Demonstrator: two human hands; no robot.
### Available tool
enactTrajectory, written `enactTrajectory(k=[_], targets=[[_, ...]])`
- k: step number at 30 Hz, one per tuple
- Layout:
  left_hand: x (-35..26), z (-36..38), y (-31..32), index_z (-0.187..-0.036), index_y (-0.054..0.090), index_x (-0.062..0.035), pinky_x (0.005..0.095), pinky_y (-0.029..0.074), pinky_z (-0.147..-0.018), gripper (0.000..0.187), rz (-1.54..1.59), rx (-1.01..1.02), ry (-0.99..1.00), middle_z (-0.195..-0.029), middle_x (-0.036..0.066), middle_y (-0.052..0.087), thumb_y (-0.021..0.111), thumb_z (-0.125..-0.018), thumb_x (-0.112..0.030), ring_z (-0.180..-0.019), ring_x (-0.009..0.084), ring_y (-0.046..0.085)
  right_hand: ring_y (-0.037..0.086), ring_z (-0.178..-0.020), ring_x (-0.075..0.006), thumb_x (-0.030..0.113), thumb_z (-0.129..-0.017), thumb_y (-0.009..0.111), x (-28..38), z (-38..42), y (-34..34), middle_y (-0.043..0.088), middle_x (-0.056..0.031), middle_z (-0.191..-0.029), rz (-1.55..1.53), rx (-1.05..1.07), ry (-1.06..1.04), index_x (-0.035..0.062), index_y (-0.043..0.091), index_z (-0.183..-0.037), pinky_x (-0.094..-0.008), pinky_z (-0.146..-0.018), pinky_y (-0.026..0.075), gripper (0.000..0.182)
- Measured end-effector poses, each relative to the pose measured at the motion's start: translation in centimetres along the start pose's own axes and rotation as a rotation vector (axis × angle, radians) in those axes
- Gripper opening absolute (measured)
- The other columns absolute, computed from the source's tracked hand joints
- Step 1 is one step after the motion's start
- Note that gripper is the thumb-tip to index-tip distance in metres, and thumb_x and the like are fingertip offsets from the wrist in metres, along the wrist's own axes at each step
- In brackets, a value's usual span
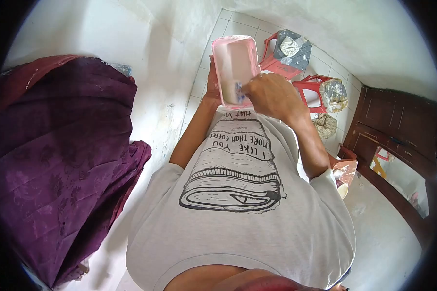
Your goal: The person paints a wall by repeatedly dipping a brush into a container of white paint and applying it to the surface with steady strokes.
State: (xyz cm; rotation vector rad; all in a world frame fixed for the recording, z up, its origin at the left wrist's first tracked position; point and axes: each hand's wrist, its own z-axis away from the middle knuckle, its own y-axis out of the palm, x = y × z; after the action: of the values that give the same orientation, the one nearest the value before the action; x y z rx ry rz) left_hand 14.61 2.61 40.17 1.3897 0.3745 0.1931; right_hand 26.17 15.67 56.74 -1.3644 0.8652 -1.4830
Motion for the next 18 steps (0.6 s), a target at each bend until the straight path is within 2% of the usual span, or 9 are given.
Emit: enactTrajectory(k=[2, 7, 9, 11, 12, 13, 16, 17, 18], targets=[[0.6, -1.0, 0.3, -0.154, 0.037, -0.0183, 0.0538, 0.049, -0.107, 0.083, -0.016, 0.014, 0.019, -0.147, 0.011, 0.051, 0.037, -0.094, -0.076, -0.131, 0.0323, 0.054, 0.071, -0.075, -0.0341, 0.003, -0.078, 0.062, -1.3, 0.6, -1.2, 0.071, -0.0185, -0.081, 0.002, 0.043, -0.043, 0.0061, 0.077, -0.092, -0.0441, -0.068, 0.057, 0.021], [3.3, -3.4, 1.1, -0.154, 0.035, -0.0181, 0.0531, 0.050, -0.105, 0.083, 0.064, 0.132, -0.022, -0.147, 0.012, 0.050, 0.038, -0.094, -0.075, -0.129, 0.0330, 0.055, 0.071, -0.076, -0.0345, 0.002, -0.078, 0.062, -4.8, 1.1, -2.5, 0.071, -0.0178, -0.084, 0.018, -0.235, -0.037, 0.0060, 0.075, -0.086, -0.0440, -0.069, 0.057, 0.015], [4.6, -4.1, 3.4, -0.154, 0.035, -0.0171, 0.0514, 0.052, -0.104, 0.083, 0.074, 0.125, -0.002, -0.145, 0.013, 0.051, 0.037, -0.095, -0.075, -0.127, 0.0320, 0.057, 0.071, -0.076, -0.0346, 0.003, -0.078, 0.063, -5.8, 1.6, -1.6, 0.070, -0.0181, -0.086, 0.050, -0.137, -0.006, 0.0065, 0.075, -0.087, -0.0436, -0.070, 0.057, 0.016], [5.2, -4.9, 2.7, -0.153, 0.035, -0.0152, 0.0496, 0.053, -0.103, 0.081, 0.011, 0.111, 0.042, -0.145, 0.013, 0.052, 0.036, -0.096, -0.073, -0.126, 0.0308, 0.058, 0.071, -0.076, -0.0352, 0.003, -0.078, 0.062, -7.4, 2.3, -1.7, 0.070, -0.0200, -0.085, -0.023, 0.009, -0.109, 0.0054, 0.075, -0.089, -0.0442, -0.068, 0.057, 0.017], [5.7, -5.3, 2.3, -0.153, 0.035, -0.0145, 0.0487, 0.053, -0.102, 0.081, -0.066, 0.014, 0.094, -0.144, 0.014, 0.052, 0.035, -0.097, -0.072, -0.125, 0.0303, 0.059, 0.071, -0.075, -0.0357, 0.003, -0.076, 0.061, -8.3, 2.8, -2.2, 0.071, -0.0201, -0.082, -0.008, 0.040, -0.109, 0.0053, 0.075, -0.089, -0.0452, -0.067, 0.057, 0.019], [6.2, -5.6, 2.3, -0.153, 0.036, -0.0138, 0.0478, 0.054, -0.102, 0.080, -0.141, -0.086, 0.141, -0.144, 0.014, 0.052, 0.034, -0.098, -0.072, -0.125, 0.0298, 0.059, 0.071, -0.075, -0.0357, 0.003, -0.076, 0.061, -8.9, 3.0, -3.1, 0.071, -0.0201, -0.082, -0.011, 0.044, -0.117, 0.0053, 0.075, -0.089, -0.0452, -0.067, 0.057, 0.019], [7.6, -6.4, 2.6, -0.153, 0.036, -0.0138, 0.0470, 0.054, -0.101, 0.078, -0.186, -0.117, 0.141, -0.144, 0.014, 0.052, 0.033, -0.099, -0.071, -0.125, 0.0299, 0.059, 0.070, -0.074, -0.0359, 0.001, -0.073, 0.061, -10.1, 2.8, -4.3, 0.070, -0.0183, -0.077, -0.101, -0.207, -0.050, 0.0089, 0.077, -0.089, -0.0456, -0.068, 0.057, 0.024], [7.8, -6.6, 3.0, -0.153, 0.036, -0.0138, 0.0470, 0.054, -0.101, 0.078, -0.184, -0.117, 0.144, -0.144, 0.014, 0.052, 0.033, -0.099, -0.071, -0.125, 0.0299, 0.059, 0.070, -0.074, -0.0359, 0.001, -0.073, 0.061, -10.1, 2.7, -3.8, 0.070, -0.0183, -0.077, -0.099, -0.204, -0.052, 0.0089, 0.077, -0.089, -0.0456, -0.068, 0.057, 0.024], [8.0, -6.7, 3.5, -0.153, 0.036, -0.0138, 0.0470, 0.054, -0.101, 0.079, -0.252, -0.110, 0.152, -0.143, 0.014, 0.052, 0.033, -0.098, -0.071, -0.125, 0.0299, 0.059, 0.070, -0.077, -0.0356, 0.006, -0.079, 0.062, -10.1, 2.7, -3.1, 0.071, -0.0174, -0.080, -0.063, -0.108, -0.020, 0.0101, 0.077, -0.093, -0.0465, -0.072, 0.056, 0.021]])
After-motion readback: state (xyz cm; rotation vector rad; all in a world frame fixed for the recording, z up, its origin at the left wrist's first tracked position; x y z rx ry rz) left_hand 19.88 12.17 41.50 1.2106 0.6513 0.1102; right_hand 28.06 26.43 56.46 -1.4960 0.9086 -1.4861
